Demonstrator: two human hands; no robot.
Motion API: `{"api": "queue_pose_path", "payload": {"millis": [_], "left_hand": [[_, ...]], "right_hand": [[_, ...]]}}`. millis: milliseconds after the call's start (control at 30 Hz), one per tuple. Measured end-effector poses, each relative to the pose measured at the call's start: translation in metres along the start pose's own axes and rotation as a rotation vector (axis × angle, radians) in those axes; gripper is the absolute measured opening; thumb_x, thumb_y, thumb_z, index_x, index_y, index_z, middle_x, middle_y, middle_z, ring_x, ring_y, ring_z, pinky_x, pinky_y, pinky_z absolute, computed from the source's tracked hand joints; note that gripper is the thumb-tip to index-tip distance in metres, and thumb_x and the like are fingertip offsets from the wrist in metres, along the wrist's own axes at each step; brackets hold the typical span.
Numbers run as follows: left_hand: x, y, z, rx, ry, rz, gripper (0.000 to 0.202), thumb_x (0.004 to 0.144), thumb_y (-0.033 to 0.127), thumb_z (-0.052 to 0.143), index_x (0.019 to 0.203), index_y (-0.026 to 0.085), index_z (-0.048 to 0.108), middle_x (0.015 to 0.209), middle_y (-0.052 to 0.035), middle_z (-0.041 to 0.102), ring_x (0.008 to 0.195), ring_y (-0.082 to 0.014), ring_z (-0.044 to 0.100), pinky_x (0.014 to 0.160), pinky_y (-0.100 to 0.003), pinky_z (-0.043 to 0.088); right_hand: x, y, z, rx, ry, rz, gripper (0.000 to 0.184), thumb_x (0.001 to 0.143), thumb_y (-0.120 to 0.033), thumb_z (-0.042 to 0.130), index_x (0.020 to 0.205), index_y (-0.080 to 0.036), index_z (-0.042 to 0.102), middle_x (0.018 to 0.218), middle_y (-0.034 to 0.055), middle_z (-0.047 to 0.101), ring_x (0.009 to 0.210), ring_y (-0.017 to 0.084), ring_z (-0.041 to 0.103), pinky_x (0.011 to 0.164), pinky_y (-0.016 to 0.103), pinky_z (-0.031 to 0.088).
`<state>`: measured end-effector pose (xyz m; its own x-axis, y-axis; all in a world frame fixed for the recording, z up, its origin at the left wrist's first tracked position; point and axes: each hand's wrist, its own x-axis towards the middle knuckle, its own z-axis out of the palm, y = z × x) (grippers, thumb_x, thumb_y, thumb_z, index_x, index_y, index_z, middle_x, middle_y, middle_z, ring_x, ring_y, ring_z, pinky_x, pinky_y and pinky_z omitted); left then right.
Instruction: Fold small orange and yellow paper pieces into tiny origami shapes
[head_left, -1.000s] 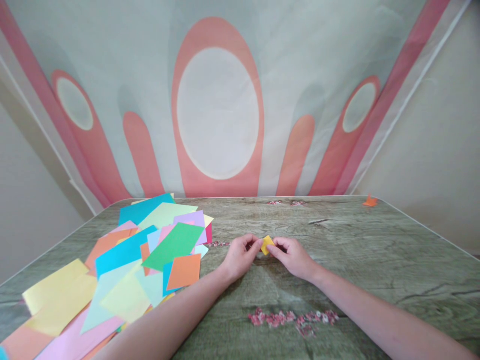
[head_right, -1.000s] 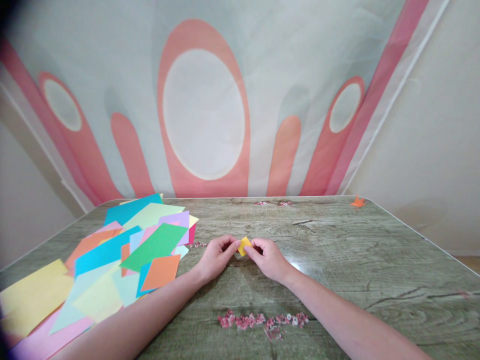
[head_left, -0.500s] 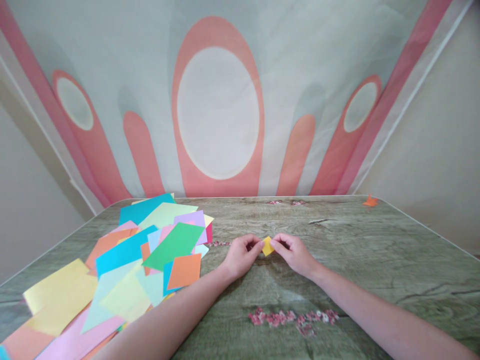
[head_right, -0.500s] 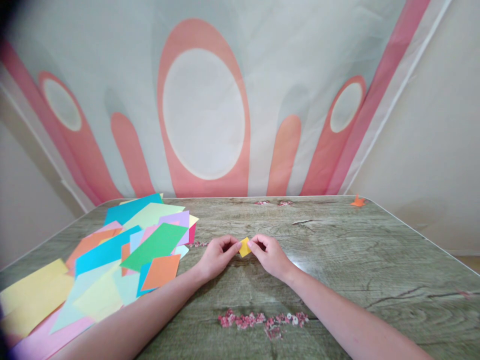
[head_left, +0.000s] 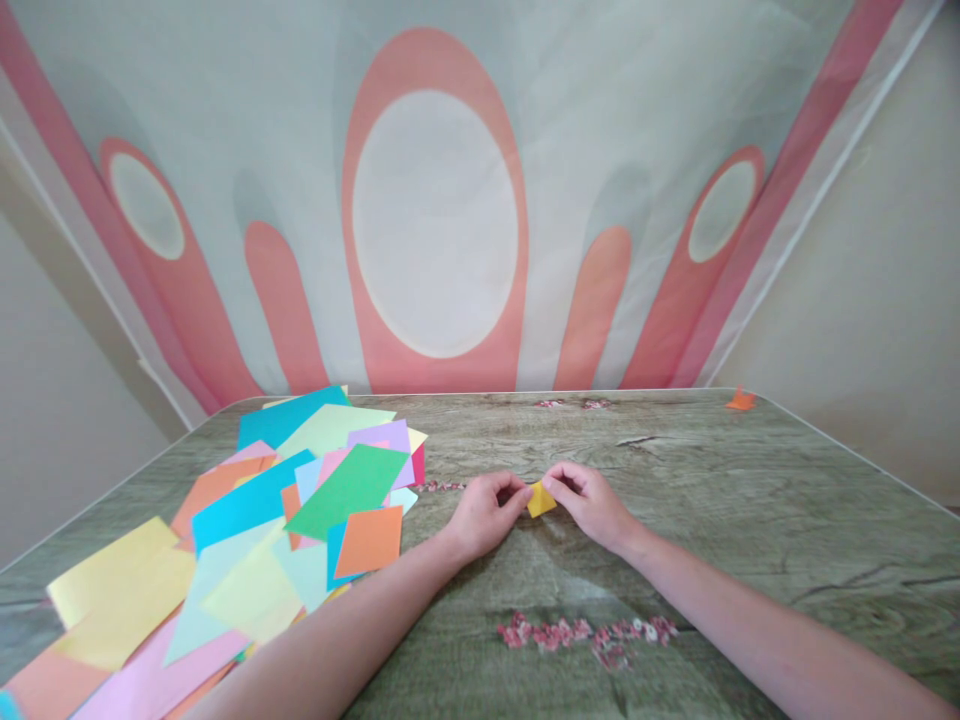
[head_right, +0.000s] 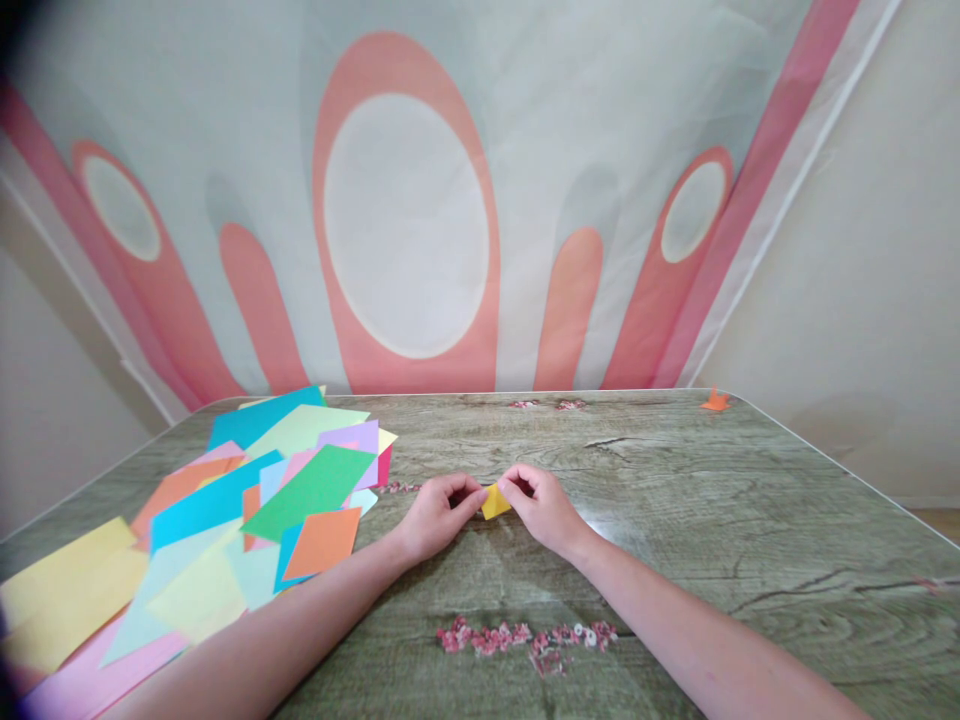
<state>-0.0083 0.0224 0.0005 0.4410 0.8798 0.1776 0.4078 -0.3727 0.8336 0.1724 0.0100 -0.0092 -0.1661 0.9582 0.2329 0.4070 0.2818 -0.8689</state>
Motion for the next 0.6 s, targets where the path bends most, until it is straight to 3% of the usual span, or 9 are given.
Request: {"api": "queue_pose_path", "payload": {"millis": [100,233,367,600], "left_hand": [[0.0003,0.0014,0.0004,-0.144,0.008,-0.016,0.024,0.080,0.035,0.051,0.088,0.013,0.058,0.074,-0.0027,0.063,0.067,-0.0127,0.056,0.063,-0.022,0.043],[-0.0003,0.0027,0.0012,-0.294,-0.026,-0.056,0.043,0.075,0.032,0.059,0.111,0.015,0.044,0.074,0.0000,0.061,0.062,-0.0106,0.056,0.059,-0.021,0.043],[-0.0010,0.0026,0.0014,-0.249,-0.055,-0.064,0.048,0.071,0.028,0.063,0.112,0.016,0.043,0.058,0.0068,0.053,0.052,-0.0077,0.049,0.051,-0.018,0.036],[0.0024,-0.0009,0.0017,-0.289,-0.103,-0.077,0.047,0.069,0.026,0.065,0.110,0.014,0.045,0.059,0.0053,0.055,0.053,-0.0086,0.052,0.053,-0.019,0.038]], "right_hand": [[0.0003,0.0017,0.0008,-0.003,0.024,0.015,0.025,0.082,-0.038,0.047,0.074,-0.017,0.057,0.064,-0.0002,0.055,0.061,0.013,0.049,0.057,0.024,0.039],[-0.0017,-0.0015,0.0032,0.003,0.044,0.013,0.026,0.083,-0.039,0.046,0.076,-0.017,0.057,0.067,0.0008,0.057,0.062,0.014,0.050,0.059,0.025,0.040],[-0.0052,-0.0072,0.0072,-0.004,0.055,-0.012,0.025,0.084,-0.038,0.045,0.077,-0.017,0.057,0.070,0.0013,0.058,0.064,0.014,0.051,0.060,0.025,0.040],[-0.0040,-0.0028,0.0085,0.002,0.099,0.018,0.024,0.083,-0.038,0.045,0.075,-0.017,0.054,0.065,-0.0002,0.054,0.062,0.013,0.049,0.057,0.024,0.038]]}}
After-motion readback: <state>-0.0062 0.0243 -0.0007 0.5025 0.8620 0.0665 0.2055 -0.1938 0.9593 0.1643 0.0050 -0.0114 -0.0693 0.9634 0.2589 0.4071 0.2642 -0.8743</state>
